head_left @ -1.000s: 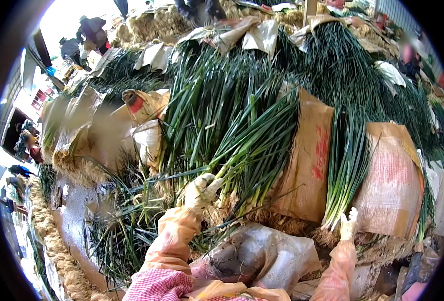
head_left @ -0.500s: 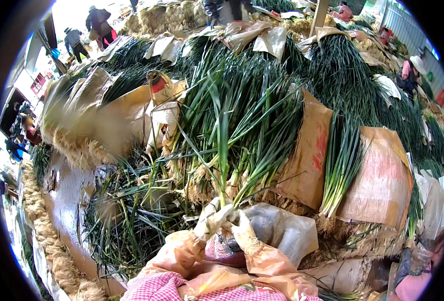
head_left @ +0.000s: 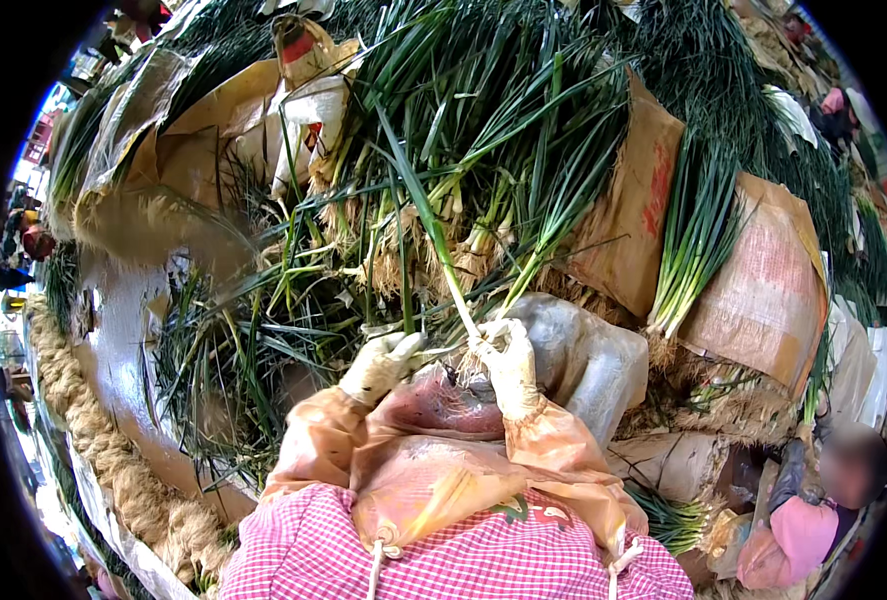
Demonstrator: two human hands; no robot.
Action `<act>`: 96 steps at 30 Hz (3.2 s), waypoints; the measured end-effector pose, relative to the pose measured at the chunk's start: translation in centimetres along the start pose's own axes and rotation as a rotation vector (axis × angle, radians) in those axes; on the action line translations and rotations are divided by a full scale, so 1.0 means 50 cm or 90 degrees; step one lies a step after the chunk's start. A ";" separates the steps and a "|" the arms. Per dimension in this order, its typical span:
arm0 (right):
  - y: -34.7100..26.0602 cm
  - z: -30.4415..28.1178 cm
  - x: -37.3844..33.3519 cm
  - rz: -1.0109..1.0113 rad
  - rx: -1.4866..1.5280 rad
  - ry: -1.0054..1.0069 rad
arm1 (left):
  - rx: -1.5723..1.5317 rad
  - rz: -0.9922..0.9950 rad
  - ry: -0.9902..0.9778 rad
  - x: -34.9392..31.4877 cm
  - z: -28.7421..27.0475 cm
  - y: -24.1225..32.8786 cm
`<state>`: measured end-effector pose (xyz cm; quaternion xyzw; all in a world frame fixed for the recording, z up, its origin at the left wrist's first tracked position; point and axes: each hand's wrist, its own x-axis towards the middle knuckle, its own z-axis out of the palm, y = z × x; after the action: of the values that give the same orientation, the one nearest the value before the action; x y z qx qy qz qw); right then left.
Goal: The person sorts through a large pile of green onions, picking up bunches, inspecting them, and placing them into a plastic bag. The person wears gloves and an apron while working in a busy market environment.
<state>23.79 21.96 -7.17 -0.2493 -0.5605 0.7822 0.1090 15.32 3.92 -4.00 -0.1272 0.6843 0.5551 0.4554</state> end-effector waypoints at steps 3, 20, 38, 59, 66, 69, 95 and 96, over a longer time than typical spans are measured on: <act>0.015 0.003 0.007 0.002 -0.014 -0.021 | 0.731 0.182 0.176 0.019 -0.090 -0.031; 0.023 -0.053 0.024 0.325 0.287 -0.168 | 0.406 0.517 0.011 0.073 0.146 0.043; 0.053 -0.025 -0.006 0.121 -0.203 -0.078 | 0.073 0.502 -0.061 0.124 0.134 0.153; -0.059 -0.020 -0.053 0.084 0.084 -0.076 | -0.197 0.320 0.107 0.136 0.120 0.163; -0.040 -0.008 -0.045 0.200 0.142 -0.068 | -0.195 0.245 -0.149 0.117 0.199 0.089; -0.048 -0.031 -0.056 0.088 0.027 -0.098 | -0.227 0.249 0.029 0.084 0.160 0.185; 0.008 -0.019 0.058 0.234 0.142 -0.064 | -0.158 0.319 -0.041 0.122 0.140 0.062; 0.036 -0.037 0.062 0.161 -0.138 -0.055 | -0.103 0.330 -0.044 0.119 0.132 0.069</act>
<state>22.29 24.26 -10.16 -0.2940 -0.6099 0.7347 -0.0421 12.90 12.89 -6.12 0.0353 0.6312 0.7102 0.3097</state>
